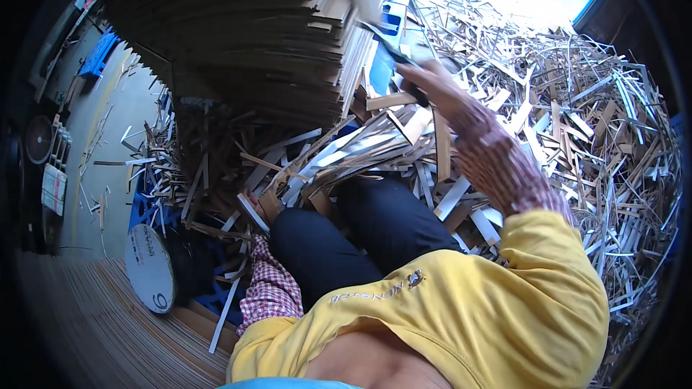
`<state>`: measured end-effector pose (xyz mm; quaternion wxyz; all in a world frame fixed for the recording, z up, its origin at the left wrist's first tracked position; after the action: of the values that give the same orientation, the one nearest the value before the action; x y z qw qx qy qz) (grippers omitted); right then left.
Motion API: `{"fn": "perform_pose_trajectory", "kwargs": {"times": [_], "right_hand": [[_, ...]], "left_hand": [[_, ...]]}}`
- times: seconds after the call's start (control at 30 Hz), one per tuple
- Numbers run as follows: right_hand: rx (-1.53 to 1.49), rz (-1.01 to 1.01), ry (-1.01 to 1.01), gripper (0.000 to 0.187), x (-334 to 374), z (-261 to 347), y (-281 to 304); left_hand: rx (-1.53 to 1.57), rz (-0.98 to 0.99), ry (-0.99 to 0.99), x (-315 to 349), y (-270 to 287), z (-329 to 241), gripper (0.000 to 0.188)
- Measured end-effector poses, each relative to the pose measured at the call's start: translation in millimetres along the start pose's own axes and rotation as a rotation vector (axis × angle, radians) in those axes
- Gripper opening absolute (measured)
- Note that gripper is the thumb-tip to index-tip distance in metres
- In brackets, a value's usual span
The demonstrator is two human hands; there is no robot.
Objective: Cutting large sheets of cardboard into smaller pieces or stripping off waste using a utility knife.
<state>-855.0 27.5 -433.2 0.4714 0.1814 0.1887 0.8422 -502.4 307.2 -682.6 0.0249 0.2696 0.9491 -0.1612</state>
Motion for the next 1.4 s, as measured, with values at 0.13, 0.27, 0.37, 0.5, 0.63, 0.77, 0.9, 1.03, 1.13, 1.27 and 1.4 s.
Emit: {"fn": "perform_pose_trajectory", "kwargs": {"times": [0.13,0.27,0.37,0.5,0.63,0.77,0.9,1.03,1.13,1.27,1.4], "right_hand": [[-0.116,0.087,-0.073,0.041,44.0,-52.7,34.4],[0.131,0.201,-0.019,0.042,-0.4,10.0,-9.4],[-0.116,0.173,0.073,0.043,-26.9,47.1,-34.5],[0.0,0.068,0.112,0.044,-25.2,14.5,-21.9],[0.055,-0.133,-0.175,0.045,22.2,-100.7,39.7],[0.081,0.183,0.023,0.039,41.8,-28.5,16.7],[-0.048,0.208,0.067,0.036,-24.6,43.7,-27.9],[-0.301,0.174,0.102,0.036,-49.7,28.9,-37.6],[0.327,-0.064,0.094,0.038,-31.9,-21.2,-17.8],[0.181,0.019,-0.287,0.037,19.1,-132.1,35.6],[0.022,0.346,-0.017,0.037,47.6,-52.5,15.7]], "left_hand": [[-0.03,0.005,-0.02,-6.2,2.2,-3.6,0.032],[-0.093,0.032,-0.053,-8.9,-2.6,-1.7,0.033],[-0.128,0.054,-0.08,-11.9,-5.5,-0.4,0.033],[-0.172,0.075,-0.125,-4.9,-2.9,0.4,0.033],[-0.185,0.068,-0.168,-5.9,-5.3,1.3,0.033],[-0.239,0.078,-0.152,-10.2,0.0,2.9,0.033],[-0.326,0.077,-0.198,-46.9,-11.0,0.4,0.033],[-0.366,0.108,-0.216,-9.3,-2.6,6.4,0.033],[-0.422,0.108,-0.237,5.7,7.5,7.0,0.033],[-0.441,0.107,-0.225,1.0,7.0,6.3,0.033],[-0.522,0.119,-0.232,-6.5,7.1,6.3,0.033]]}}
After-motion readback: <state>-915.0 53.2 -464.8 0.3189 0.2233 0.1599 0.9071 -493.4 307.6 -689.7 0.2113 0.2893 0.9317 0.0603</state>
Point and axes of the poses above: each hand's wrist, its own x-axis away from the middle knuckle, its own y-axis out of the back of the hand, z = x × y, the point moved 4 cm from there along -x, towards the middle knuckle, and after that the axes turned 8 degrees about x, right-handed, at the moved point
